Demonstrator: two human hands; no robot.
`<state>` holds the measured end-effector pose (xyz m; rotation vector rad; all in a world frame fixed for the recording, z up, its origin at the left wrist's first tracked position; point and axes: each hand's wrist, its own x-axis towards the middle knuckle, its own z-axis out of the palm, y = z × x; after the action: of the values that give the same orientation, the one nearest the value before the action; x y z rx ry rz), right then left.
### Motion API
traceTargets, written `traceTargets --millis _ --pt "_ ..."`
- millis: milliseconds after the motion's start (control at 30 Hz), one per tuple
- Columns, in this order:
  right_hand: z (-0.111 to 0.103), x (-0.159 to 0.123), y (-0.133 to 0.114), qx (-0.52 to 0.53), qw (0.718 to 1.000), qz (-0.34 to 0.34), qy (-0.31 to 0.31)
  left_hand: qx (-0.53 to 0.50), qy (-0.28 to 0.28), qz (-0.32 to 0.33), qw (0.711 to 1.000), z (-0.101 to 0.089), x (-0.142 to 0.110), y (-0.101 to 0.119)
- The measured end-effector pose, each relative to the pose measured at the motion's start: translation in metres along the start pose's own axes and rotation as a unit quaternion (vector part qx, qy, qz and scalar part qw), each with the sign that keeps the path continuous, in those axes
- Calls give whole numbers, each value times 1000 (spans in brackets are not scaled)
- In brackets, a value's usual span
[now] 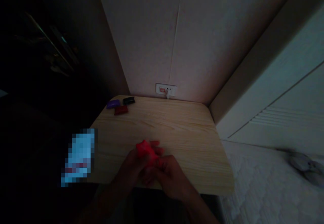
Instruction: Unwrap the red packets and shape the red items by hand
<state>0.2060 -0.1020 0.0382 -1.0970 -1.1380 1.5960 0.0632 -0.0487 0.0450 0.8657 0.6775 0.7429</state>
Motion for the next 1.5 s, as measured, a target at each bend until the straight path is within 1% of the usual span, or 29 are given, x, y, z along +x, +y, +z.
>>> traceTargets --millis 67,100,200,267,333,400,433,467,533,567,633,700,800,867,1133,1333,1400,1500 --pt "3 2 0 5 1000 -9 15 19 -35 -26 999 3 -2 -4" --pt "4 3 1 10 1000 -17 24 27 -41 -30 998 5 -3 -7" --pt "9 4 8 16 997 -39 58 49 -23 -21 998 10 -7 -13" --pt "7 0 13 4 997 -37 72 68 -34 -23 997 10 -9 -13" --pt "1 -7 14 -38 997 -12 62 99 -50 -6 994 8 -10 -8" --pt "-10 -16 6 -128 991 18 28 162 -40 36 985 2 -10 1" --pt "-17 -20 -2 -173 984 21 44 210 -27 64 975 -2 -8 6" --pt "-23 -23 -11 -211 973 19 86 268 -22 81 960 -6 -6 11" --pt "-32 -26 -31 -265 946 -23 184 385 -22 108 916 -13 -1 19" --pt "-33 -26 -41 -277 935 -47 215 423 -13 125 897 -15 1 21" --pt "-31 -22 -53 -283 925 -87 236 477 -5 160 865 -18 6 23" --pt "-24 -17 -58 -289 921 -126 229 506 -2 195 840 -19 9 22" --pt "-12 -9 -54 -287 912 -191 221 534 3 239 811 -19 11 19" --pt "-7 -6 -50 -285 908 -211 225 549 7 258 795 -20 11 18" --pt "-3 -4 -49 -282 908 -188 246 600 23 309 737 -23 13 18" --pt "-6 -6 -47 -274 912 -194 237 642 20 309 702 -21 13 17" --pt "-7 -6 -46 -277 911 -197 235 651 20 305 695 -21 13 17" --pt "-8 -5 -46 -285 910 -200 224 655 17 298 694 -21 13 17"
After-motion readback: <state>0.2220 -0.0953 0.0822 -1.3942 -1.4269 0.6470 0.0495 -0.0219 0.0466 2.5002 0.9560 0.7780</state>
